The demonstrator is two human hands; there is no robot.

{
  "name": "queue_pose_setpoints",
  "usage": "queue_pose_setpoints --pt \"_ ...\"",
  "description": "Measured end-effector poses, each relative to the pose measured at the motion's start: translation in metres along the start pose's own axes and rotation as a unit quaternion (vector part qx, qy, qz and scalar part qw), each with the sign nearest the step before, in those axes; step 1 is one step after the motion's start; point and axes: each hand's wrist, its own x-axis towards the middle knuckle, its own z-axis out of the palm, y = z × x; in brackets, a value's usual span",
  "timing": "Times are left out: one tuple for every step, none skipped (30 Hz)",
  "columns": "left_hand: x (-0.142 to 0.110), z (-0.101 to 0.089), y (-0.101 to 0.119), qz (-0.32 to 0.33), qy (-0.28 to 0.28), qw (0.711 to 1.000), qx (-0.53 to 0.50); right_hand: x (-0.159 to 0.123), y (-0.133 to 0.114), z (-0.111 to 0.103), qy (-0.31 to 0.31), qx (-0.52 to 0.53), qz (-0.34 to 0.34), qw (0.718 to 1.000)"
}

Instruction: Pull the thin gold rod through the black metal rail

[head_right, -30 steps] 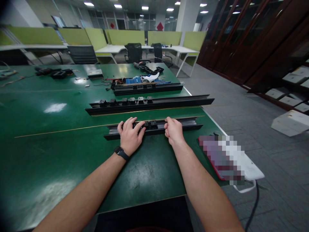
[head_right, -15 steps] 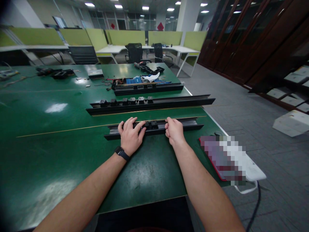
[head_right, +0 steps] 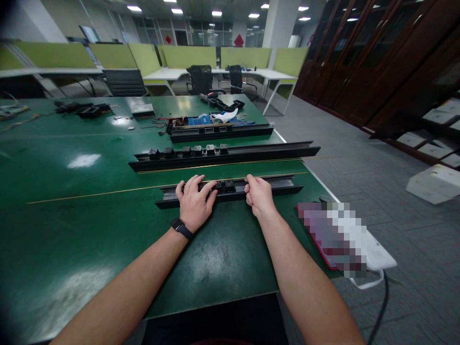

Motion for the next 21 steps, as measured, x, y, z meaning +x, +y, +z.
queue_pose_setpoints --pt "-0.0001 0.0 0.0 0.001 0.001 1.0 0.003 0.0001 0.0 -0.0001 0.0 0.001 0.0 1.0" --pt "-0.0001 0.0001 -0.0001 0.001 0.002 1.0 0.006 0.0002 0.0001 -0.0001 0.002 0.003 0.0 1.0" --pt "-0.0002 0.0002 -0.0001 0.001 0.001 1.0 0.008 0.0005 0.0003 -0.0002 0.003 0.005 0.001 1.0" --pt "-0.0002 0.0003 -0.0002 0.001 0.001 1.0 0.009 0.0007 0.0005 -0.0003 0.004 0.006 0.003 1.0" --pt "-0.0002 0.0003 -0.0003 0.001 -0.001 1.0 0.008 0.001 0.0007 -0.0004 0.004 0.007 0.003 1.0" --pt "-0.0002 0.0004 -0.0003 0.001 -0.002 1.0 0.007 0.0012 0.001 -0.0004 0.005 0.008 0.003 1.0" --pt "-0.0002 0.0005 -0.0004 0.001 -0.003 1.0 0.005 0.0014 0.0013 -0.0005 0.005 0.009 0.002 1.0" --pt "-0.0001 0.0006 -0.0003 0.001 -0.003 1.0 0.004 0.0015 0.0015 -0.0005 0.006 0.011 0.001 1.0" --pt "-0.0001 0.0006 -0.0003 0.001 -0.003 1.0 0.002 0.0016 0.0017 -0.0005 0.007 0.012 0.001 1.0" --pt "-0.0001 0.0007 -0.0002 0.0 -0.002 1.0 0.002 0.0018 0.0018 -0.0005 0.009 0.013 0.001 1.0" --pt "0.0 0.0007 -0.0002 -0.001 -0.002 1.0 0.001 0.0019 0.0018 -0.0005 0.011 0.014 0.002 1.0" --pt "0.0 0.0006 -0.0001 -0.002 -0.001 1.0 0.001 0.0021 0.0019 -0.0006 0.012 0.013 0.002 1.0" --pt "0.0 0.0005 0.0 -0.003 -0.001 1.0 0.0 0.0023 0.0019 -0.0007 0.013 0.013 0.003 1.0" --pt "0.0 0.0005 0.0001 -0.003 -0.001 1.0 -0.001 0.0025 0.0019 -0.0009 0.013 0.012 0.003 1.0" --pt "0.0 0.0004 0.0001 -0.003 -0.002 1.0 -0.002 0.0027 0.0018 -0.001 0.014 0.012 0.003 1.0" --pt "0.0 0.0004 0.0001 -0.003 -0.002 1.0 -0.003 0.0028 0.0018 -0.0012 0.014 0.012 0.003 1.0" --pt "0.0 0.0003 0.0001 -0.003 -0.002 1.0 -0.004 0.0028 0.0018 -0.0014 0.015 0.012 0.004 1.0" --pt "0.0 0.0004 0.0 -0.003 -0.002 1.0 -0.004 0.0028 0.0018 -0.0015 0.015 0.012 0.005 1.0" --pt "0.0 0.0004 0.0 -0.004 -0.002 1.0 -0.004 0.0027 0.0017 -0.0015 0.015 0.012 0.005 1.0" --pt "0.0 0.0005 -0.0001 -0.004 -0.002 1.0 -0.004 0.0025 0.0016 -0.0016 0.015 0.012 0.005 1.0" --pt "0.0 0.0005 -0.0001 -0.005 -0.003 1.0 -0.003 0.0024 0.0016 -0.0016 0.014 0.012 0.005 1.0"
